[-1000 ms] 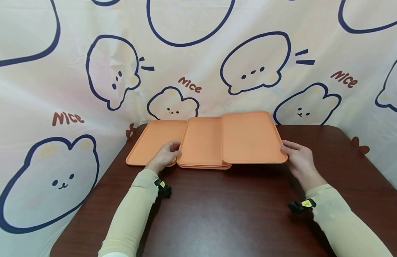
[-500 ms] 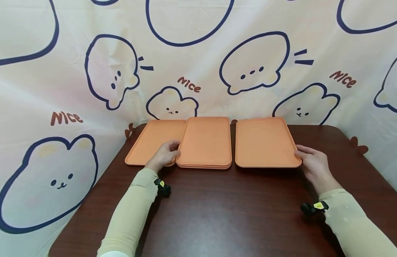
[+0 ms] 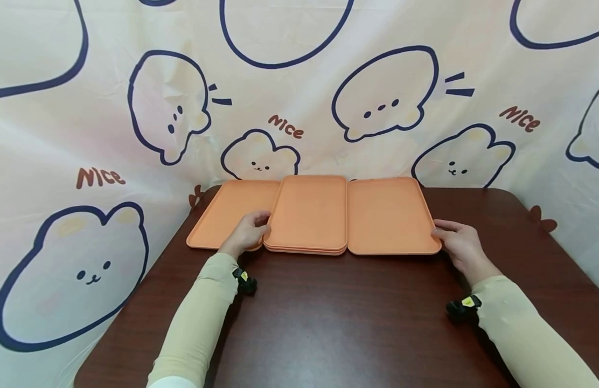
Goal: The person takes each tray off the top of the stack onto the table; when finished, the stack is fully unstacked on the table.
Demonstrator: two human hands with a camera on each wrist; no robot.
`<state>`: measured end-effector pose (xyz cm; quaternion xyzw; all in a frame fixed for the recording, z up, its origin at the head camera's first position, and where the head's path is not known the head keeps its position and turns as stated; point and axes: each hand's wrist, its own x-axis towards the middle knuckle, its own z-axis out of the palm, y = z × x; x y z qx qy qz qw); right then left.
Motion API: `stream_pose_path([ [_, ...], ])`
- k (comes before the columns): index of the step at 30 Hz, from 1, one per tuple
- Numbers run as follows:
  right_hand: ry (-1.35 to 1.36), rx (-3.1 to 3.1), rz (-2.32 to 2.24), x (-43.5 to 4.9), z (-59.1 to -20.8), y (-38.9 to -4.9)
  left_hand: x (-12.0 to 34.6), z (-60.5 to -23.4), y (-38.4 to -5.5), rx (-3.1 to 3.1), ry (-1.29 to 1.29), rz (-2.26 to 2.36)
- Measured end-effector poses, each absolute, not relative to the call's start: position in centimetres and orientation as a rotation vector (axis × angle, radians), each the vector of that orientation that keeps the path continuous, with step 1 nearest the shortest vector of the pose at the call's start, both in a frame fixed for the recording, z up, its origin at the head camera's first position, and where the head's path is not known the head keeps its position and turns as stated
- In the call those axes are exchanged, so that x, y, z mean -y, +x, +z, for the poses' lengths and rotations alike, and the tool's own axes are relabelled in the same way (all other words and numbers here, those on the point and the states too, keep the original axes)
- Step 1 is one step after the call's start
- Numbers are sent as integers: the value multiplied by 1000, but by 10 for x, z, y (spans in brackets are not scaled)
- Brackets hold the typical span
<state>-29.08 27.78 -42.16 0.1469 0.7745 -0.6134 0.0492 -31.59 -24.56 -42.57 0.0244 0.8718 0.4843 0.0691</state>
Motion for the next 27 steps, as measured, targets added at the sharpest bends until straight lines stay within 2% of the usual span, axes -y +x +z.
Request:
stream_pose_path([
  [11, 307, -2627, -1339, -277, -414, -299, 247, -424, -314, -2572, 45, 1506],
  [19, 331, -2722, -1456, -265, -408, -294, 247, -426, -315, -2553, 44, 1533],
  [27, 49, -2670, -1621, -210, -396, -299, 249, -428, -315, -2523, 24, 1582],
])
